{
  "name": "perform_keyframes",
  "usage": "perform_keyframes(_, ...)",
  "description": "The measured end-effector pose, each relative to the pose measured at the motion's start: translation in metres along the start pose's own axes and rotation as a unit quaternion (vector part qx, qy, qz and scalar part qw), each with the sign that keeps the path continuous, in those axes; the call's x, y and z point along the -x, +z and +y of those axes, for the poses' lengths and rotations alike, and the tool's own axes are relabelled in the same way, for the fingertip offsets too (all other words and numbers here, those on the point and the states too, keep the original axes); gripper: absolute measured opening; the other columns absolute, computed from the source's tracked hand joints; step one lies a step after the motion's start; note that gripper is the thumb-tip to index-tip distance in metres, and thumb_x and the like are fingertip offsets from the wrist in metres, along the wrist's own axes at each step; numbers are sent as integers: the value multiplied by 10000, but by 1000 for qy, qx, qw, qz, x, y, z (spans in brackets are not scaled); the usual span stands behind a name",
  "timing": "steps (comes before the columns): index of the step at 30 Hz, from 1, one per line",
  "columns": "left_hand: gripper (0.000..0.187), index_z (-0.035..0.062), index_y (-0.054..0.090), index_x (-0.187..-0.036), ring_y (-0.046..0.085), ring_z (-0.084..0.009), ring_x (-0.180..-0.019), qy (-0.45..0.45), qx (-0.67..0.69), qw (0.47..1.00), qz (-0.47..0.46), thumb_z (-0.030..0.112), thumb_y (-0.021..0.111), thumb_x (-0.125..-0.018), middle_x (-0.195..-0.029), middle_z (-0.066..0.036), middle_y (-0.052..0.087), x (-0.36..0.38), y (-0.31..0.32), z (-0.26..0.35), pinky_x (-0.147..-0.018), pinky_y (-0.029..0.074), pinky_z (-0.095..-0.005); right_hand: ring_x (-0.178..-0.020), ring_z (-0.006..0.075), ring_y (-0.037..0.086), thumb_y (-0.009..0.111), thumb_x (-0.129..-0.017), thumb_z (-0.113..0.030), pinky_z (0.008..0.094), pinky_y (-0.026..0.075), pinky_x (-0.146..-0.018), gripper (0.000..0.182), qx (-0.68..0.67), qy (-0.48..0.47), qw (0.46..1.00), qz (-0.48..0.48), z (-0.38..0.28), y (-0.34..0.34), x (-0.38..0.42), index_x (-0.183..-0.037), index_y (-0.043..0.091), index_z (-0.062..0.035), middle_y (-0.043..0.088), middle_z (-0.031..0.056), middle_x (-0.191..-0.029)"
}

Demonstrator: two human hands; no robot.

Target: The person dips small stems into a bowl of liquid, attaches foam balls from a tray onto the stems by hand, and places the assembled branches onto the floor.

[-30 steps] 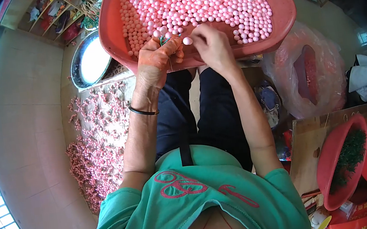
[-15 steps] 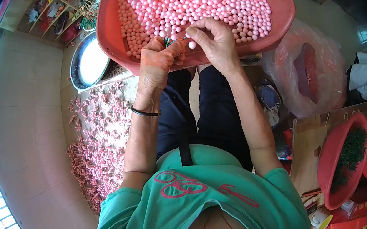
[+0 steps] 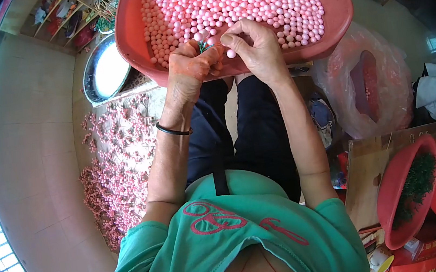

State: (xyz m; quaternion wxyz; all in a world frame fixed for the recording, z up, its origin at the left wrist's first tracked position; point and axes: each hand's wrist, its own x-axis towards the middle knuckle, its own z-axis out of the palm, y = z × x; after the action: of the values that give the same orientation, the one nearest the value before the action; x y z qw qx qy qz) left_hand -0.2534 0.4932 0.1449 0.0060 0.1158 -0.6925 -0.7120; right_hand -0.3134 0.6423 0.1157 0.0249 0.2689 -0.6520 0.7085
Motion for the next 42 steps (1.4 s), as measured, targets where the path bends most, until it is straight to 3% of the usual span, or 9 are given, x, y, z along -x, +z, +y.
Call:
perform_keyframes(10, 164, 44, 615, -833, 563, -84, -599, 0, -22, 1000, -3, 201, 661, -819, -696, -8, 610, 2, 1, 3, -567, 443, -218, -621, 86, 598, 671, -877, -91, 242, 470, -584, 130, -1, 16, 1000, -26, -1, -4, -1, -816, 610, 6, 637, 36, -718)
perform_keyframes(13, 221, -17, 613, -807, 561, -88, -574, 9, 10, 1000, -7, 172, 725, -799, -709, -39, 627, 2, 3, 5, -532, 502, -230, -620, 89, 598, 673, -876, -93, 244, 472, -587, 132, 9, 27, 999, -41, -4, -6, -3, -816, 609, 7, 636, 40, -717)
perform_keyframes(17, 224, -14, 612, -844, 570, -92, -605, 2, 1, 1000, -1, 172, 732, -809, -739, -39, 634, 0, 3, 3, -569, 510, -234, -618, 91, 598, 672, -876, -98, 245, 475, -595, 139, 41, 17, 998, -52, -4, -7, -6, -821, 607, 12, 639, 44, -720)
perform_keyframes(23, 251, -11, 617, -942, 604, -95, -722, 18, 22, 997, -65, 176, 740, -829, -841, -42, 658, -1, -7, -1, -672, 515, -227, -671, 45, 546, 660, -912, -164, 205, 451, -619, 165, -38, 47, 998, 28, 9, -1, 3, -915, 629, -2, 616, 1, -788)
perform_keyframes(28, 287, -1, 602, -1069, 623, -98, -815, -14, 49, 989, -139, 170, 709, -866, -919, -43, 671, 1, -16, 5, -748, 511, -223, -657, 86, 603, 669, -892, -135, 240, 478, -615, 161, -44, 63, 996, 47, 14, -3, 0, -913, 649, 23, 677, 62, -805)
perform_keyframes(34, 290, 31, 587, -1100, 615, -101, -771, -30, 134, 979, -150, 211, 683, -893, -927, -39, 676, -1, -22, 3, -726, 524, -238, -660, 87, 601, 663, -896, -135, 239, 481, -616, 159, -28, 70, 996, 42, 11, -5, -1, -920, 656, 22, 679, 64, -807)
perform_keyframes(42, 309, 61, 572, -1060, 514, -79, -655, -7, 43, 988, -146, 239, 721, -856, -846, -1, 620, -4, -21, 3, -583, 411, -213, -643, 84, 590, 657, -885, -111, 236, 481, -616, 137, -26, 42, 999, -10, 8, -8, -14, -896, 655, 26, 673, 66, -770)
